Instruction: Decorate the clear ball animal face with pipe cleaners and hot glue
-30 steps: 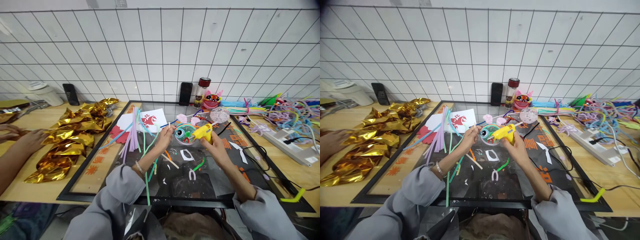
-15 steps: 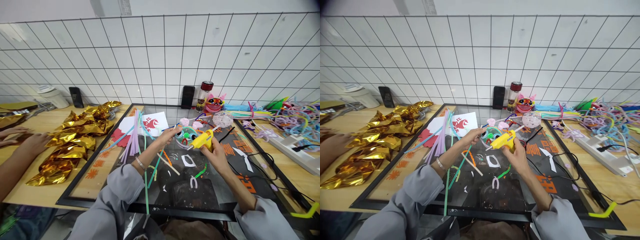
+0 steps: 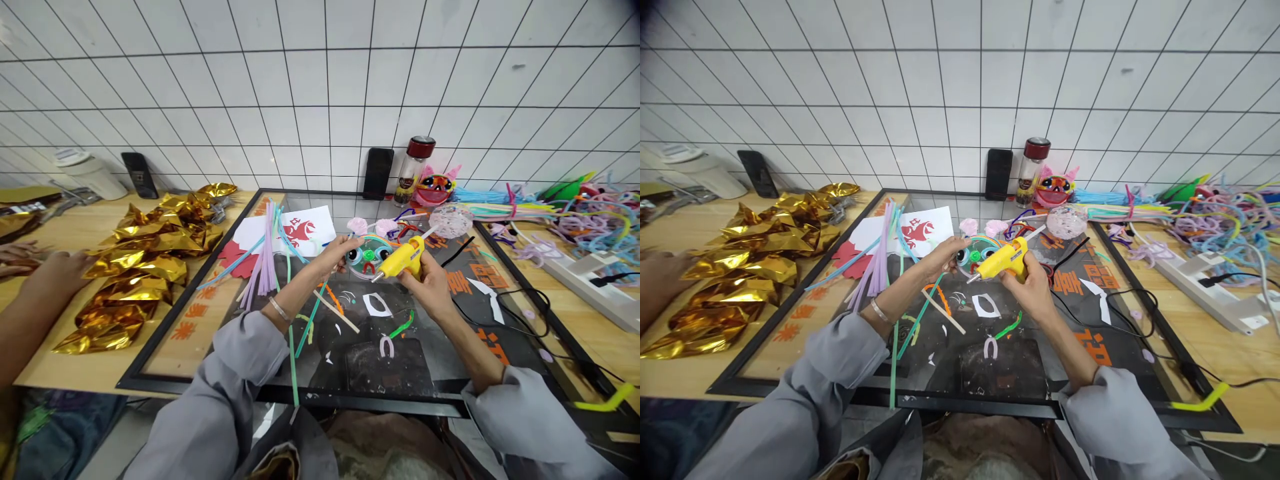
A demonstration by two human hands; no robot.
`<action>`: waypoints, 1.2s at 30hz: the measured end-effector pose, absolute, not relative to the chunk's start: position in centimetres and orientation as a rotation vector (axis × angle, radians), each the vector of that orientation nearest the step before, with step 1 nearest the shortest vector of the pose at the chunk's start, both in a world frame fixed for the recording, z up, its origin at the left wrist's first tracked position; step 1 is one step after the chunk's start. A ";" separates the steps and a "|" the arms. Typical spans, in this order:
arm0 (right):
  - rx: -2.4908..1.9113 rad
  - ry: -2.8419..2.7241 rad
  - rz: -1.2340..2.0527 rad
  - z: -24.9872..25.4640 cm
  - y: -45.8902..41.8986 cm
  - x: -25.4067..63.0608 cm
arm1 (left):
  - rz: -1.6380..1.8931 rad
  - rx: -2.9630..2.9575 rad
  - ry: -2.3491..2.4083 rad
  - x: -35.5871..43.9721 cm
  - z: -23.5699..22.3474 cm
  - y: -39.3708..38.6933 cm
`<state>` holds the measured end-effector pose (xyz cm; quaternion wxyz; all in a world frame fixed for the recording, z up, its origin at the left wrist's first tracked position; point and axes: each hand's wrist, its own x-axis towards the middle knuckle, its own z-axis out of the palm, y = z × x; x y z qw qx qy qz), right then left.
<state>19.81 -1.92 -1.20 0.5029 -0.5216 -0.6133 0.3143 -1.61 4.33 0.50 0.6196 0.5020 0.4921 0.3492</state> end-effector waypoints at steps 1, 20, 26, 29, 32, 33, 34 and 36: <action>-1.244 -1.483 0.764 -1.2 -1.7 19.8 | 0.828 1.149 1.145 -1.6 0.5 4.3; -1.307 -1.502 0.627 -0.5 -2.4 20.3 | 1.095 1.386 1.039 -0.7 -0.4 2.8; -1.565 -1.514 -0.173 1.9 -2.4 20.8 | 1.098 1.479 1.168 -0.5 -1.1 2.2; -1.590 -1.607 -0.399 2.5 -2.1 21.1 | 1.086 1.482 1.195 -0.4 -1.3 2.1; -1.590 -1.650 -0.513 2.1 -1.7 21.5 | 1.101 1.439 1.178 0.0 -1.4 2.2; -1.585 -1.653 -0.542 1.9 -1.6 21.6 | 1.104 1.417 1.165 0.1 -1.4 2.2; -1.578 -1.657 -0.566 1.6 -1.5 21.7 | 1.106 1.391 1.152 0.2 -1.4 2.3; -1.572 -1.662 -0.596 1.3 -1.3 21.7 | 1.088 1.350 1.143 0.3 -1.3 2.4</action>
